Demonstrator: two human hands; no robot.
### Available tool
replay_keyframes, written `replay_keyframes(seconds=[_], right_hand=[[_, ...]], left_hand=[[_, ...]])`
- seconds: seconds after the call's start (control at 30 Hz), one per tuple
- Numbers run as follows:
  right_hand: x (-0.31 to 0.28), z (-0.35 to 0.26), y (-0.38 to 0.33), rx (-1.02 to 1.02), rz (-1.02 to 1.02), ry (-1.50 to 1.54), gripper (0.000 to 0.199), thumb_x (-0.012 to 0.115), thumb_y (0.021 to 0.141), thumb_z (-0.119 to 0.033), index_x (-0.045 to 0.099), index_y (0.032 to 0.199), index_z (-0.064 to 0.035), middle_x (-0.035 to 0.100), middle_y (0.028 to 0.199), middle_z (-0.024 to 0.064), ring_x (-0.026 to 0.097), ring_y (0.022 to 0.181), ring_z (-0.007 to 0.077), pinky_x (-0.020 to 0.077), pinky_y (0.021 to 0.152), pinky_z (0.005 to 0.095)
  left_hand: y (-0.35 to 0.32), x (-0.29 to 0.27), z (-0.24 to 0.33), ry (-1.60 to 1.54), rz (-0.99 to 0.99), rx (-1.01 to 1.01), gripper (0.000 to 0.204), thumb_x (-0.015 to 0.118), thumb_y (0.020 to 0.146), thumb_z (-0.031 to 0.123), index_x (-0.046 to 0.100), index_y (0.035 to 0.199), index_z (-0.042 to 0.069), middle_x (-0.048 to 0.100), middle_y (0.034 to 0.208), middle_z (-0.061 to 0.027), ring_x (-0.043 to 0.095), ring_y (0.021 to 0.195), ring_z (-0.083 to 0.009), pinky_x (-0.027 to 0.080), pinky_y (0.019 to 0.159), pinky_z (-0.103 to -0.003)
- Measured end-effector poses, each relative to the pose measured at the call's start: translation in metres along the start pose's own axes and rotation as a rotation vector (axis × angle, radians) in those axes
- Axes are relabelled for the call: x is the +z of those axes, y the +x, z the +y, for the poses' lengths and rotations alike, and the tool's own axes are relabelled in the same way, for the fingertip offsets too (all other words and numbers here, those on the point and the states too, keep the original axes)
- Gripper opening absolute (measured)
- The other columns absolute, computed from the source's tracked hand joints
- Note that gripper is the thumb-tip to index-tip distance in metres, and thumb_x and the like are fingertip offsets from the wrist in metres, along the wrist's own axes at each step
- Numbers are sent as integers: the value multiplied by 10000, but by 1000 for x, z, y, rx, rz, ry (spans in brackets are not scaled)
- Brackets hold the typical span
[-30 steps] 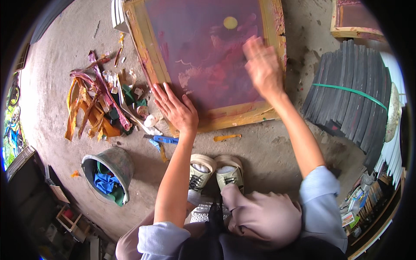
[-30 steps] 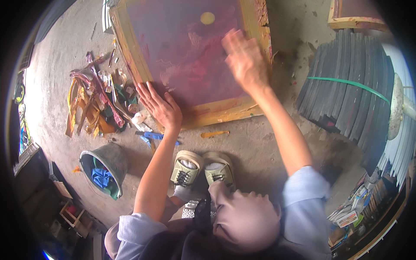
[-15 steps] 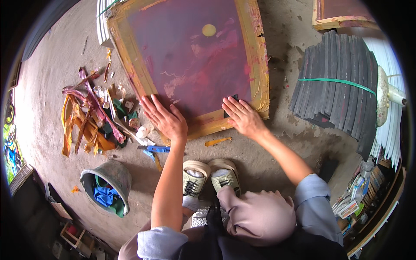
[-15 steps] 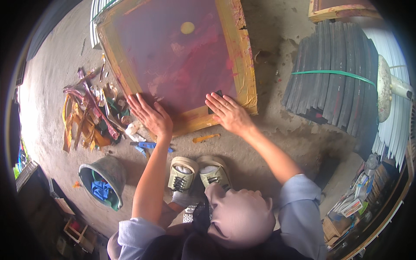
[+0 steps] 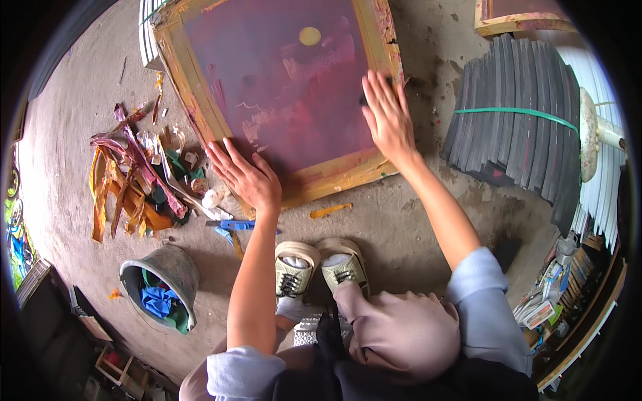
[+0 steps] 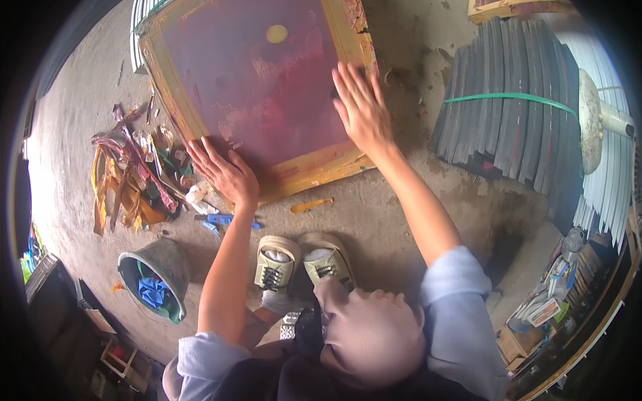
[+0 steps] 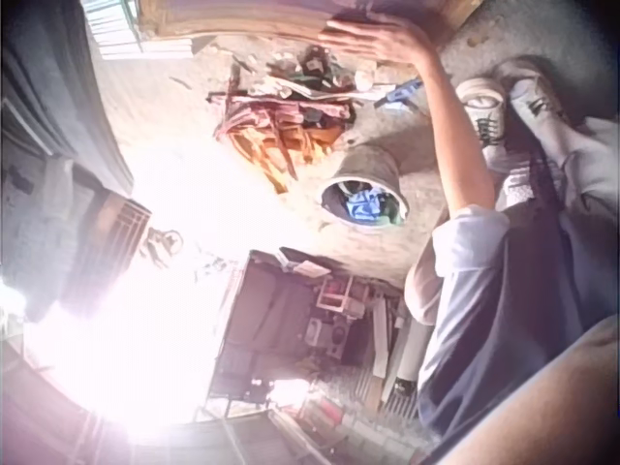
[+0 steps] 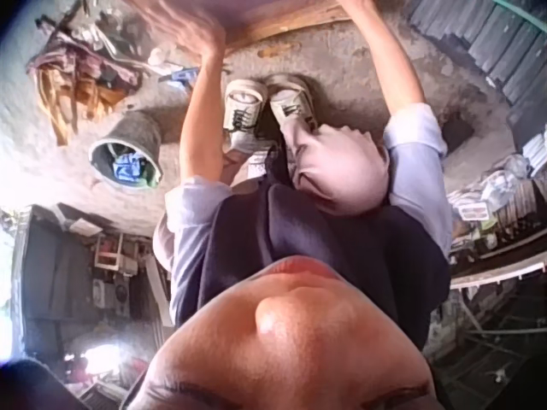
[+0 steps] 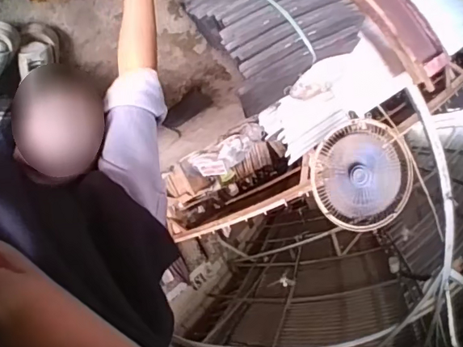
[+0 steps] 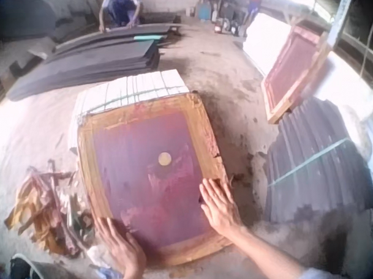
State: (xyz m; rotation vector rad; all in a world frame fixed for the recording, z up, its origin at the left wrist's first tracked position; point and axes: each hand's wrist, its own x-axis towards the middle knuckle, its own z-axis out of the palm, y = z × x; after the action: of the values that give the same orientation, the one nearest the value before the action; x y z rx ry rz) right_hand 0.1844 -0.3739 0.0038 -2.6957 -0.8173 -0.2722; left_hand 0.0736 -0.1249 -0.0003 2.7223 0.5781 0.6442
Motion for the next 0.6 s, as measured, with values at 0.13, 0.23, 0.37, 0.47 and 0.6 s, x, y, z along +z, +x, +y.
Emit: replay_keyframes(seconds=[0.13,0.23,0.37,0.47,0.6], right_hand=[[5,-14,-32,51,-24,76,607,526,970,-242,272,1515,-164,256,1575,8,237,1451,160,166,1198,444],[-11,0,-54,-81,-123,-64,586,502,976,-237,274,1513,-177,233,1579,-7,215,1455,139,132,1205,445],[-3,0,11,45,21,-50,552,448,999,-254,275,1511,-144,245,1576,22,226,1454,167,123,1203,462],[12,-33,-16,102,37,75,562,464,991,-247,290,1496,-72,243,1574,84,218,1459,230,122,1200,474],[15,-39,-94,-181,-240,19,622,493,967,-254,235,1513,-107,142,1598,53,95,1481,181,84,1208,458]], left_hand=[[4,-1,-6,9,10,1,594,446,934,164,267,1477,3,199,1562,-213,161,1457,-384,138,1175,-509],[4,-2,-3,9,23,3,593,450,931,165,273,1471,-2,201,1561,-216,163,1456,-387,140,1175,-506],[3,0,-1,1,-11,-5,588,459,931,177,287,1463,-4,200,1559,-216,159,1456,-387,141,1177,-511],[4,-2,-12,23,-2,-10,586,460,933,180,289,1464,-1,203,1559,-213,160,1456,-389,142,1177,-511],[4,-1,-3,-8,5,7,598,469,921,173,291,1467,5,209,1559,-212,165,1455,-392,150,1173,-509]])
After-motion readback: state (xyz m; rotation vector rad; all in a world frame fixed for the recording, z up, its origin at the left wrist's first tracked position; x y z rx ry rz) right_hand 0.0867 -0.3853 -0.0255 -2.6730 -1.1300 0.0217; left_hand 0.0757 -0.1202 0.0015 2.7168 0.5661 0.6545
